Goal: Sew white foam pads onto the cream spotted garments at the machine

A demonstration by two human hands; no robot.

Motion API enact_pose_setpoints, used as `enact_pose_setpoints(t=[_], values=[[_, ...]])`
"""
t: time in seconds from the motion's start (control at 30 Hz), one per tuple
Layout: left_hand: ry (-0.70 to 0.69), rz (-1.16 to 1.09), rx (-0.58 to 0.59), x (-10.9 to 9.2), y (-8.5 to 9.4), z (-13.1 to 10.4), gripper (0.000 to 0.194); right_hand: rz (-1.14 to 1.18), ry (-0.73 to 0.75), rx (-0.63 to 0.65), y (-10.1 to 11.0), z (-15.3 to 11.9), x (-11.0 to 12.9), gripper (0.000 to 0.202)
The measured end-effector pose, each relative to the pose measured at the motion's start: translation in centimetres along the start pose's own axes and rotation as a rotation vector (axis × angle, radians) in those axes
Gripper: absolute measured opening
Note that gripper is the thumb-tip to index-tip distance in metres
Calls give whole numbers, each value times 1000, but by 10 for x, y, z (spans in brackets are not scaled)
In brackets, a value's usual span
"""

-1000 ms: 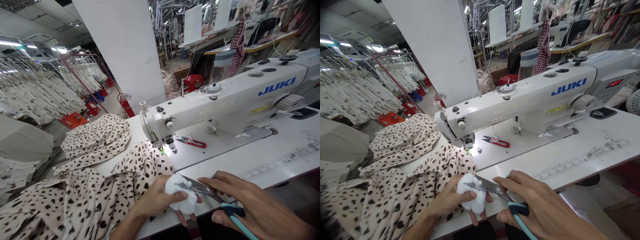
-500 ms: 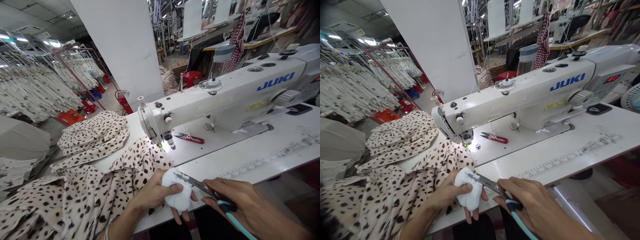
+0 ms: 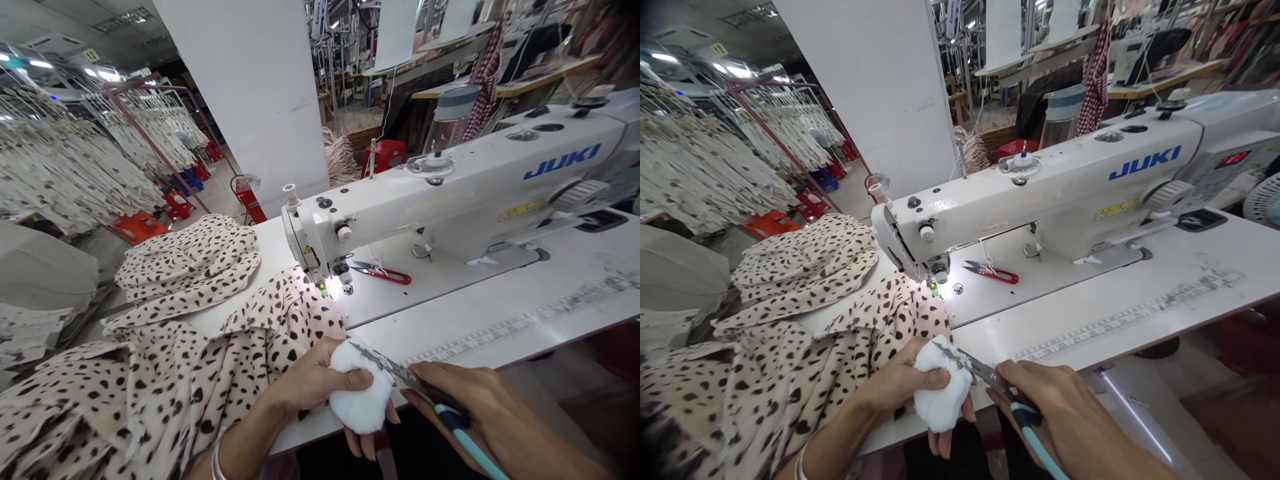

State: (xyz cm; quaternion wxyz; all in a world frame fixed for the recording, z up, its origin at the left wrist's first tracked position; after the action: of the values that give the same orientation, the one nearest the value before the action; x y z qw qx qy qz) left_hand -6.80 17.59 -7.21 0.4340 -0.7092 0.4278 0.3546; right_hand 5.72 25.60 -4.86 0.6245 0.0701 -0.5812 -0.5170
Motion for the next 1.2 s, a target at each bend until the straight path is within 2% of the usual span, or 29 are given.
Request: enact_pose_setpoints(t=[0.07,0.17,0.27,0.47,0.6,0.8,0.87,1.0,1.07,1.2], values=[[7,21,-18,2,1,1,52,0,3,37,-2,-1,3,16],[22,65,-6,6,1,1,50,-39,29,-12,5,2,11,13],[13,85,2,8,0,1,46,-56,37,-2,5,3,16,14],[55,61,4,11,0,0,56,-28,2,-1,1,0,11,14],[52,63,8,8,1,-2,55,-18,-10,-3,7,1,5,23],[28,88,27,11,-1,-1,54,123,-131,159,3,-4,-1,56],[-27,73,0,8,-1,1,51,166,-192,155,0,-5,-2,48],[-196,120,-110,-5,5,0,45,136,-236,40,2,-4,-7,29],[-230,190,-97,-8,3,-3,45,144,-244,48,-1,-7,-11,39],[-249,297,-66,-9,-3,-7,45,270,-266,110,-9,-25,-15,84]])
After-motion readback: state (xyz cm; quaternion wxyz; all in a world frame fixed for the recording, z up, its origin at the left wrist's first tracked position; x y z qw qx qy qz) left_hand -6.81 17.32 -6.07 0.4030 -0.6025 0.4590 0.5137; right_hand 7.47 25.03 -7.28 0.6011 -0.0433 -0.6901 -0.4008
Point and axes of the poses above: each hand's wrist, its own z-axis towards the middle knuckle, its own y-axis out of the back of the hand, x = y × z, the point moved 8 cm from there along z, towards the middle knuckle, and after that the axes turned 12 degrees about -x, right-handed, at the moved point
